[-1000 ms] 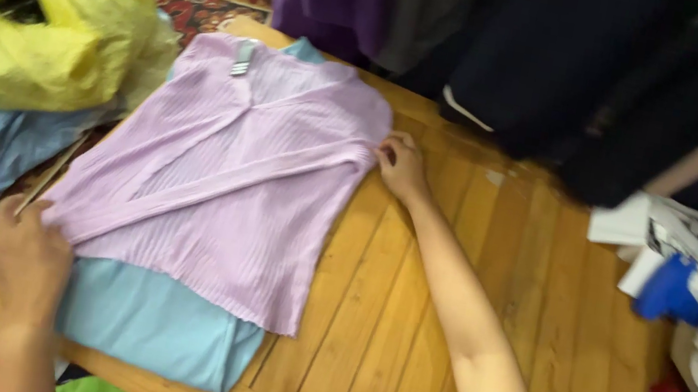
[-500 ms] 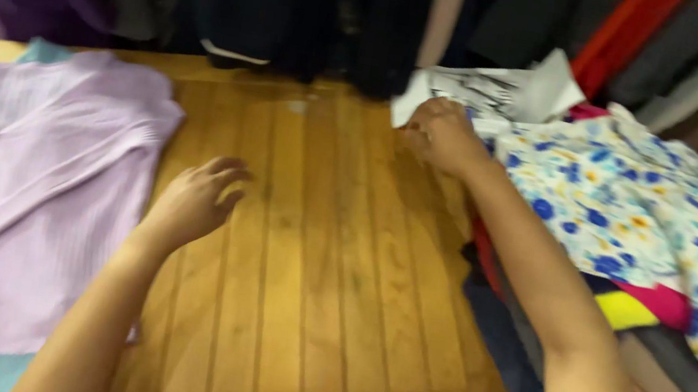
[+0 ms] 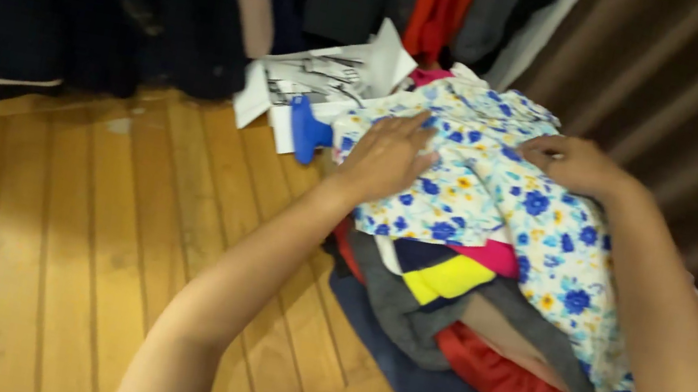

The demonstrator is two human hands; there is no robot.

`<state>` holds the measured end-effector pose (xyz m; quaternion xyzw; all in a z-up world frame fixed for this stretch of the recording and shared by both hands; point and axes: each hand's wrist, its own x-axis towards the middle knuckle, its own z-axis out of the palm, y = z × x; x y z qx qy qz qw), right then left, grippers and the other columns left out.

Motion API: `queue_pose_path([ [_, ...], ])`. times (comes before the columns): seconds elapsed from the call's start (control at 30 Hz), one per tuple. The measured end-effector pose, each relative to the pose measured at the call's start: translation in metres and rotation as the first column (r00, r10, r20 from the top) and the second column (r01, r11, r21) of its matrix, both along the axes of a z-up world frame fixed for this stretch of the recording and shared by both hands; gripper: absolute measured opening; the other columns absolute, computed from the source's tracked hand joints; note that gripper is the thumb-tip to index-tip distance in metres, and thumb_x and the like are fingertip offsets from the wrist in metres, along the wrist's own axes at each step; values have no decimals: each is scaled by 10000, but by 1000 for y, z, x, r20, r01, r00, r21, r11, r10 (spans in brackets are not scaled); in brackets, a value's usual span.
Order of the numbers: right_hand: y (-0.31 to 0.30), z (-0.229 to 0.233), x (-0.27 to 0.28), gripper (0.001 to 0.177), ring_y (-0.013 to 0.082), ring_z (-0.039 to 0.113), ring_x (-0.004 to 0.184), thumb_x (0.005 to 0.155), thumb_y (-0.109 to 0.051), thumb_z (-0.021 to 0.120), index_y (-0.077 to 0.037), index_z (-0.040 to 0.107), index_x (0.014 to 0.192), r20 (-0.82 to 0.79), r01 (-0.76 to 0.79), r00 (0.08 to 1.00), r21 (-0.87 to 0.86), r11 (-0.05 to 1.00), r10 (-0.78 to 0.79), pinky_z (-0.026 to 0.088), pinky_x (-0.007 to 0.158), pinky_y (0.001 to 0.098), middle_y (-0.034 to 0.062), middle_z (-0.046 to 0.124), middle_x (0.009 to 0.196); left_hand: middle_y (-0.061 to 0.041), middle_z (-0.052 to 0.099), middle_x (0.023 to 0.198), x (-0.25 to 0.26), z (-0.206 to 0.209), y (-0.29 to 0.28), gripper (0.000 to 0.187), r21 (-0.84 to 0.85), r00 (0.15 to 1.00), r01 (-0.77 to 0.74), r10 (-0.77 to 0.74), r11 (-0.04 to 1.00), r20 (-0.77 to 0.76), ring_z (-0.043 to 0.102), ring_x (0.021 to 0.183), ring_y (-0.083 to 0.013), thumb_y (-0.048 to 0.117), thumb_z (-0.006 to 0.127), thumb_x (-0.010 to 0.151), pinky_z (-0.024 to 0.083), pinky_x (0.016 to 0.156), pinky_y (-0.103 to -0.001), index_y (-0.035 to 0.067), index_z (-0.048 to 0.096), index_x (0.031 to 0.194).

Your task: Tagging and folding various garments on a low wooden table

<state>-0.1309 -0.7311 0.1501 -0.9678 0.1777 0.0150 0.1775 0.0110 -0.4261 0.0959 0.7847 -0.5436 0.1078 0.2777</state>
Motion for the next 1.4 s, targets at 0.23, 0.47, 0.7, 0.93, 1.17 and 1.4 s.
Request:
queue_pose_path([
  [0.23,34,27,-17,422,612,350,1407,1004,-168,469,-118,629,1391,5,-274,961,123,954,275,264,1193,680,315,441,1556,-160,768,1022,9,1,-45,587,-143,919,-153,88,978,-383,696,1053,-402,627,458,1018,518,962,-511,137,782,1024],
  [0.47,-21,-20,40,505,413,606,1239,921,-528,629,-268,606,1352,37,-52,998,-121,991,57,478,1057,558,108,577,1434,-40,668,635,7,-24,-39,283,-122,856,-174,89,977,-509,719,762,-326,410,692,904,553,710,-415,191,708,727],
  [0.7,-40,-36,90,547,433,565,1314,942,-352,591,-216,548,1469,-23,-126,992,-358,925,126,516,1040,580,104,471,1520,-218,474,1450,7,-18,-15,462,-37,730,-503,402,863,-553,631,1136,-540,214,630,905,524,971,-642,13,613,1321],
  [0.93,-68,-46,109,407,369,680,1135,1003,-199,444,-270,583,1379,242,59,970,-239,969,1,549,974,511,141,714,1222,-146,679,1156,31,-4,14,604,186,743,-440,472,879,-473,694,1092,-404,551,615,947,550,912,-540,49,679,1278],
  [1.17,-68,-18,91,292,358,697,1008,984,-476,768,-217,732,1112,535,137,836,9,990,-121,536,840,461,128,730,972,-128,646,1130,41,-9,23,288,-49,830,-451,398,891,-392,650,1106,-413,356,667,963,491,952,-534,104,766,1062],
  [1.4,-17,43,44,621,403,639,1169,646,-297,927,-60,729,1184,235,36,968,212,977,-86,474,1002,503,250,714,1174,-92,708,836,16,28,27,312,-384,602,-462,-35,799,-798,616,883,-214,312,494,1090,504,852,-396,84,701,1040],
])
